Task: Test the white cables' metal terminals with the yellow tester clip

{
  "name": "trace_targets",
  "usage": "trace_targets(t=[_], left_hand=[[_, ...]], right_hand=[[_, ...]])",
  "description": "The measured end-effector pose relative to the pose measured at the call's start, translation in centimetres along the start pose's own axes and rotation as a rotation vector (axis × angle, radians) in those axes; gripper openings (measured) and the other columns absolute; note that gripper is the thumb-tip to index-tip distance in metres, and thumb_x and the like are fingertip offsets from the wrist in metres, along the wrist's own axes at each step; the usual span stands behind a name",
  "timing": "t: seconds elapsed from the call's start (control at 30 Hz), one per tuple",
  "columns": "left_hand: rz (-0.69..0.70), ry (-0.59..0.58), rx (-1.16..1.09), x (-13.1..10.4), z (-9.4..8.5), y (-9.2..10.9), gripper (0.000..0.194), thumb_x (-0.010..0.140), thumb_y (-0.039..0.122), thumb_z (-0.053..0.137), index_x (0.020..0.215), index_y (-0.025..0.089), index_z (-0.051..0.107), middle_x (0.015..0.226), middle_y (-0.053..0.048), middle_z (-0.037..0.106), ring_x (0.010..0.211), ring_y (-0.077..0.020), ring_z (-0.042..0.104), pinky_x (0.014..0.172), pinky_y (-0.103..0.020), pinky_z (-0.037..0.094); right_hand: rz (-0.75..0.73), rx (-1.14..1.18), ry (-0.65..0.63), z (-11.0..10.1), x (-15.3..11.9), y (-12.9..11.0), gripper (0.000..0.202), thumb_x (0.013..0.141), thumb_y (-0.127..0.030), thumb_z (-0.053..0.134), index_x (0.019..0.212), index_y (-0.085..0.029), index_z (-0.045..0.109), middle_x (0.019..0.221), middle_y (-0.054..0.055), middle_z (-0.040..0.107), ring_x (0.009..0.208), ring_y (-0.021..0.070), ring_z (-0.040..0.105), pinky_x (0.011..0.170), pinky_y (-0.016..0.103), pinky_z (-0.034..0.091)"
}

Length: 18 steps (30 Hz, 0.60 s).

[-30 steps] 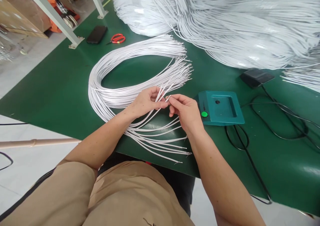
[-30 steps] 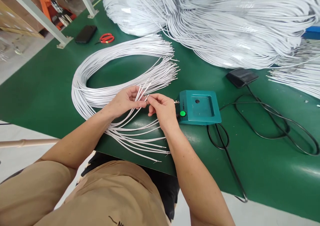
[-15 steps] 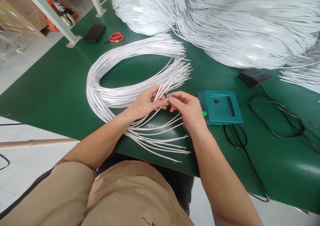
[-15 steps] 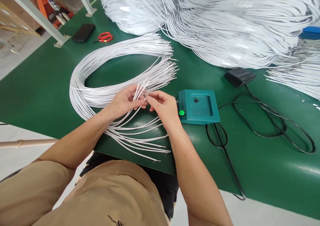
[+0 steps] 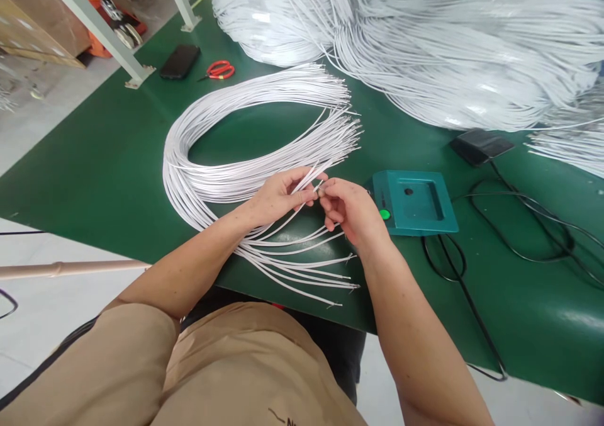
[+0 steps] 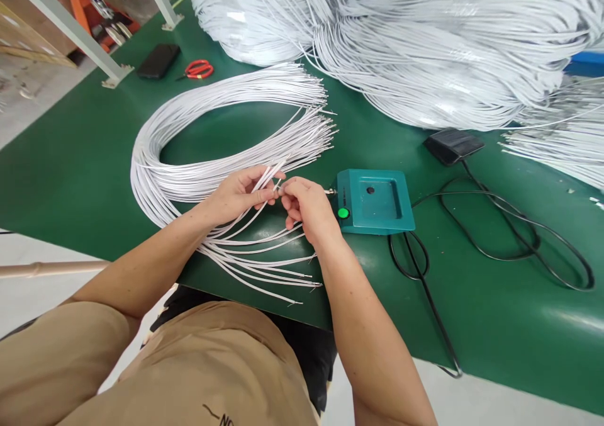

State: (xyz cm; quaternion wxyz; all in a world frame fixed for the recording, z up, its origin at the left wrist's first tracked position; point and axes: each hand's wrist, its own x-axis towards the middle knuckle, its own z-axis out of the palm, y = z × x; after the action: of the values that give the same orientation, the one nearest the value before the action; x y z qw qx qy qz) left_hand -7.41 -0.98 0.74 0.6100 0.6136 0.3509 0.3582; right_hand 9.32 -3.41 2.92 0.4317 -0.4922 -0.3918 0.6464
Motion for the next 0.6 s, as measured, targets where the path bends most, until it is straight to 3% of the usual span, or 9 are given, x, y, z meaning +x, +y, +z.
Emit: trace_targets(t=[0.1,0.17,0.43,0.6], left_hand=[[-0.012,0.012,-0.033,0.15,-0.06,0.05,0.042,0.080,0.036,0.072,0.115,0.015,0.063,0.085,-0.003,0.064,0.068,-0.0096,0.059,0.052,-0.017,0.042],[-0.016,0.013,-0.049,0.20,-0.10,-0.01,0.043,0.079,0.036,0.073,0.115,0.014,0.063,0.082,-0.003,0.063,0.068,-0.0100,0.060,0.051,-0.017,0.042],[-0.022,-0.001,-0.058,0.21,-0.06,0.01,0.041,0.078,0.034,0.073,0.113,0.014,0.064,0.084,-0.003,0.065,0.067,-0.0095,0.062,0.051,-0.016,0.043],[-0.053,0.034,0.011,0.01,0.29,0.04,0.039,0.078,0.030,0.073,0.113,0.014,0.064,0.080,-0.002,0.065,0.067,-0.0102,0.064,0.058,-0.018,0.049]], right_hand=[[-0.088,-0.061,0.053,-0.11,-0.14,-0.28,0.019,0.080,-0.036,0.059,0.085,-0.018,0.063,0.064,-0.005,0.055,0.040,0.0057,0.038,0.037,0.023,0.046],[-0.145,-0.118,0.042,-0.08,-0.16,-0.23,0.027,0.079,-0.042,0.064,0.089,-0.018,0.065,0.067,-0.004,0.058,0.044,0.0062,0.044,0.041,0.022,0.048],[-0.173,-0.169,0.074,-0.10,0.14,0.36,0.013,0.073,-0.028,0.065,0.069,-0.015,0.065,0.055,-0.005,0.057,0.043,0.0066,0.047,0.044,0.021,0.046],[-0.157,-0.402,0.159,-0.70,0.12,0.34,0.011,0.070,-0.023,0.060,0.060,-0.017,0.060,0.050,-0.007,0.052,0.037,0.0078,0.048,0.038,0.020,0.040]])
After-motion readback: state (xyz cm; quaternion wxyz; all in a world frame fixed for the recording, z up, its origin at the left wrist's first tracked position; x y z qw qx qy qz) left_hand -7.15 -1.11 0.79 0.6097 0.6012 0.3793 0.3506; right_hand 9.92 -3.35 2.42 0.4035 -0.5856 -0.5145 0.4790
